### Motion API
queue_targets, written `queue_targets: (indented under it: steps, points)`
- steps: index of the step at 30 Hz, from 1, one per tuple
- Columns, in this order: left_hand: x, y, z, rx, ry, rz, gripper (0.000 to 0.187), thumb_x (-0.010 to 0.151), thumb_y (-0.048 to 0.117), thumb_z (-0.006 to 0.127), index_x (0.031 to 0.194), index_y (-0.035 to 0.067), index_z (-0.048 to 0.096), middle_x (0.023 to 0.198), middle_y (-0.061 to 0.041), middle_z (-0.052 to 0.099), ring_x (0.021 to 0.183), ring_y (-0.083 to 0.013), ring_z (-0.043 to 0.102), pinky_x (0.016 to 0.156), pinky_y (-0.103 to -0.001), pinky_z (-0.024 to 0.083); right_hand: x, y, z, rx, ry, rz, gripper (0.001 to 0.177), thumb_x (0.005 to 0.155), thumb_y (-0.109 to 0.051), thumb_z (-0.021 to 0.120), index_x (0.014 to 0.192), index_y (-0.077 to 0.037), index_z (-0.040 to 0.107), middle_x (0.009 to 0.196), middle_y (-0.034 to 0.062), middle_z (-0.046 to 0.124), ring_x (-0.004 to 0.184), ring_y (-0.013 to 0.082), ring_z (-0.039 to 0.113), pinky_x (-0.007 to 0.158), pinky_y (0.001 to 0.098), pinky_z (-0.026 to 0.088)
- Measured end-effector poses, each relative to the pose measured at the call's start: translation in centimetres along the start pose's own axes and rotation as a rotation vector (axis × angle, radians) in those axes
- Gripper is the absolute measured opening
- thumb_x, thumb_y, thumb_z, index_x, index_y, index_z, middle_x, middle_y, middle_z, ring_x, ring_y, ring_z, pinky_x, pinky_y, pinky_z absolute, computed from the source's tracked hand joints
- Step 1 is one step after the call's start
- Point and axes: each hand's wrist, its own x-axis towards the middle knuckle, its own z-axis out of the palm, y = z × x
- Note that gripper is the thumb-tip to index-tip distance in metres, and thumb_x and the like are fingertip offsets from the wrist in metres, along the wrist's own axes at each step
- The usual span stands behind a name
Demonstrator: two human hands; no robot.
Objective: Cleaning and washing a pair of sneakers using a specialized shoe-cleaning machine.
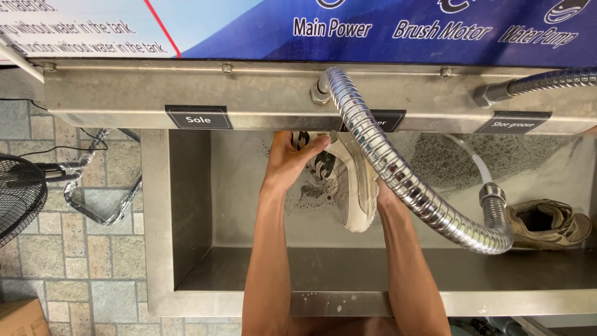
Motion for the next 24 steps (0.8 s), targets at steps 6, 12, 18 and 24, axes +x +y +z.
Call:
queue_targets:
  steps: [6,12,18,24]
  points:
    - [-0.5,0.9,-0.9,-0.091,0.035,-0.03,0.04,0.083,0.009,0.081,0.116,-0.005,0.063,0.105,-0.014,0.075,0.099,-0.021,0.076,0.093,-0.035,0.064,-0.8,-1.5,1.5,-0.193,-0.008,-0.013,0.068,0.097,-0.057,0.038,0.137,-0.006,0.058,0.11,0.0205,0.073,0.082,0.0251,0.078,0.067,0.0395,0.069]
    - [-0.8,1.9,-1.8,0.047,-0.06,0.038,0.055,0.077,0.016,0.089,0.121,-0.007,0.063,0.112,-0.013,0.072,0.106,-0.0205,0.072,0.095,-0.034,0.064,-0.1,0.5,0.7,-0.217,0.052,0.028,0.069,0.094,-0.052,0.046,0.147,-0.008,0.044,0.132,0.0237,0.062,0.1,0.0321,0.072,0.073,0.0442,0.068]
    - [-1.5,5.1,-1.6,0.144,-0.188,0.03,0.073,0.058,0.012,0.093,0.119,-0.007,0.059,0.104,-0.012,0.071,0.097,-0.0187,0.071,0.085,-0.033,0.064,-0.2,0.2,1.7,-0.082,0.012,-0.002,0.066,0.093,-0.043,0.054,0.147,-0.009,0.04,0.138,0.022,0.057,0.11,0.0327,0.069,0.078,0.0456,0.066]
    - [-1.4,2.6,-3.0,0.152,-0.118,-0.097,0.046,0.075,0.003,0.093,0.111,-0.015,0.072,0.09,-0.017,0.071,0.077,-0.0224,0.063,0.067,-0.033,0.055,-0.5,-0.2,2.8,0.02,0.007,-0.022,0.066,0.091,-0.03,0.063,0.148,-0.011,0.035,0.14,0.019,0.053,0.117,0.0331,0.065,0.085,0.0476,0.063]
